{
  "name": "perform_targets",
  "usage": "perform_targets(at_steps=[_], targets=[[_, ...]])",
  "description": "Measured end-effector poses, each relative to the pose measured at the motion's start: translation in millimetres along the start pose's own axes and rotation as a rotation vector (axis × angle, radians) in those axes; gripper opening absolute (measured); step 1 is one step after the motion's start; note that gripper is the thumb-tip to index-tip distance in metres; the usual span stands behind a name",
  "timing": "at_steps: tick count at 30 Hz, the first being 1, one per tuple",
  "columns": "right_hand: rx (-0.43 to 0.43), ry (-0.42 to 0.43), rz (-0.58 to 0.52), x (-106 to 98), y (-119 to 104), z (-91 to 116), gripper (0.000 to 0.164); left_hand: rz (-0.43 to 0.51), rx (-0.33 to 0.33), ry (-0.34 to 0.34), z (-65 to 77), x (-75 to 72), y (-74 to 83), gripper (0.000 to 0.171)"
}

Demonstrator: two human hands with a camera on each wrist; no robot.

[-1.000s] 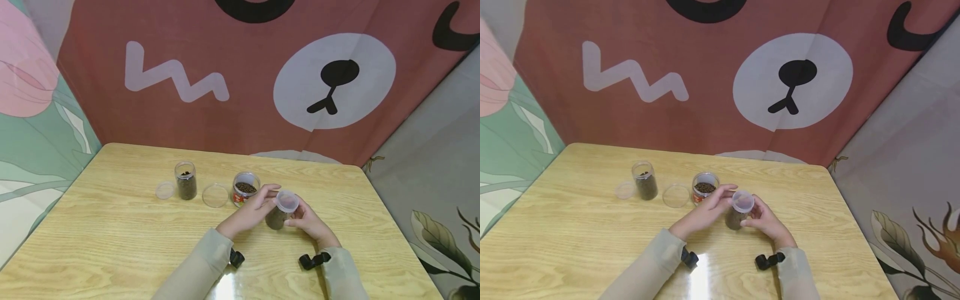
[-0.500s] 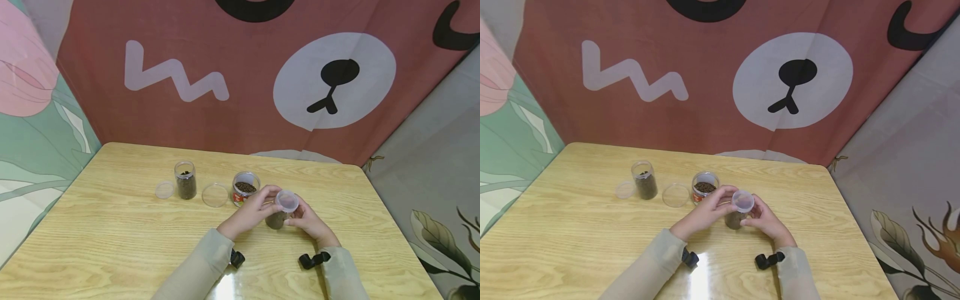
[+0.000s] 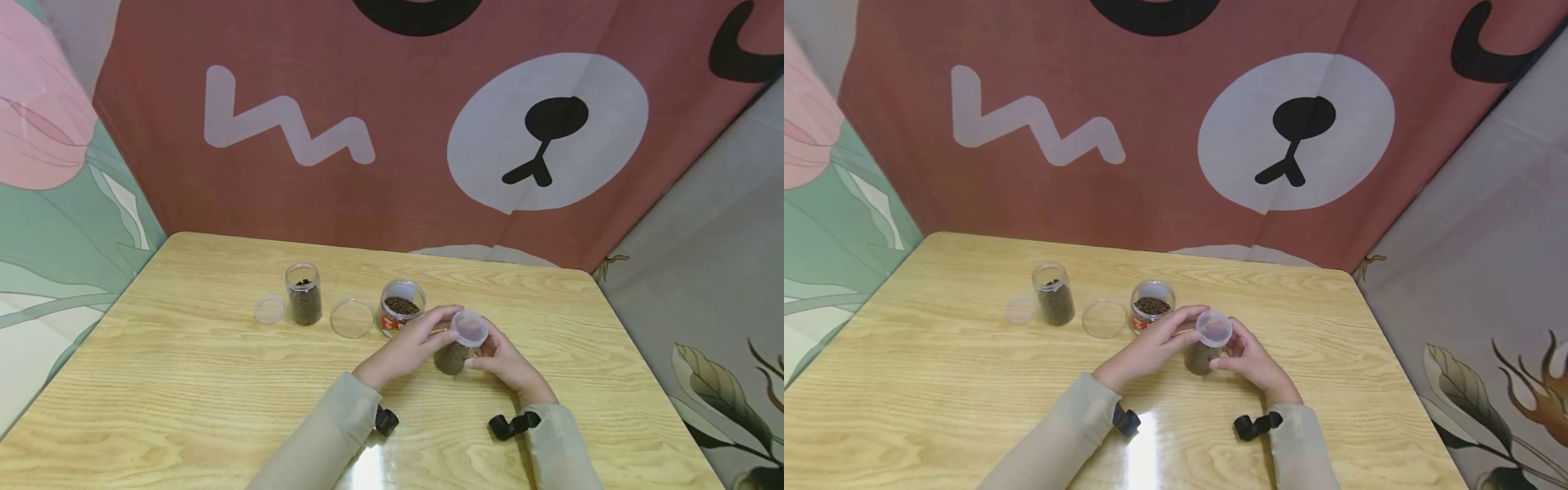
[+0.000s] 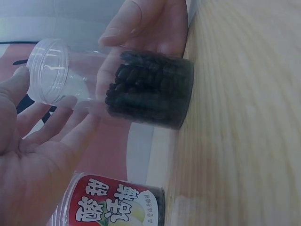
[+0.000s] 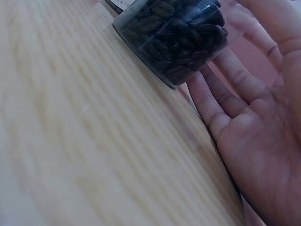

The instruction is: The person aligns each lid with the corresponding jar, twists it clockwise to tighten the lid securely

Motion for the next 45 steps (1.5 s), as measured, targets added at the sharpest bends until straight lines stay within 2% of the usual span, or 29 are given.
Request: perform_targets(at_steps=[7,14,18,25,38,45], targets=[[-0.027,-0.008,-0.018,0.4,0.5,-1.8,0.074,0.069,-0.022,0.006,0.9,0.4,-0.8,0.049],[-0.026,-0.006,-0.013,0.2,-0.3,-2.1,0.074,0.073,0.013,0.006,0.0,0.8,0.5,0.04],[-0.017,-0.001,-0.004,-0.3,-1.2,-1.3,0.074,0.049,0.029,0.007,-0.3,0.2,1.8,0.042],[0.001,0.006,0.0,-0.4,-0.3,-0.5,0.074,-0.03,0.013,0.025,-1.1,-0.8,-1.3,0.046],[-0.025,-0.009,-0.026,0.7,0.0,-1.4,0.071,0.131,-0.017,0.001,-0.6,2.5,-1.6,0.046],[-0.007,-0.001,-0.016,0.8,-1.8,-1.1,0.071,0.06,0.022,0.014,-1.3,2.2,-1.7,0.044]])
Point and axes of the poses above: each hand's wrist, its own z-axis away from the middle knuckle, its own x-axis out of the palm, y = z × x, the point moved 2 cm from there along -z, towards the middle knuckle, and after that the axes turned 14 degrees about -x, right-handed, at the moved point
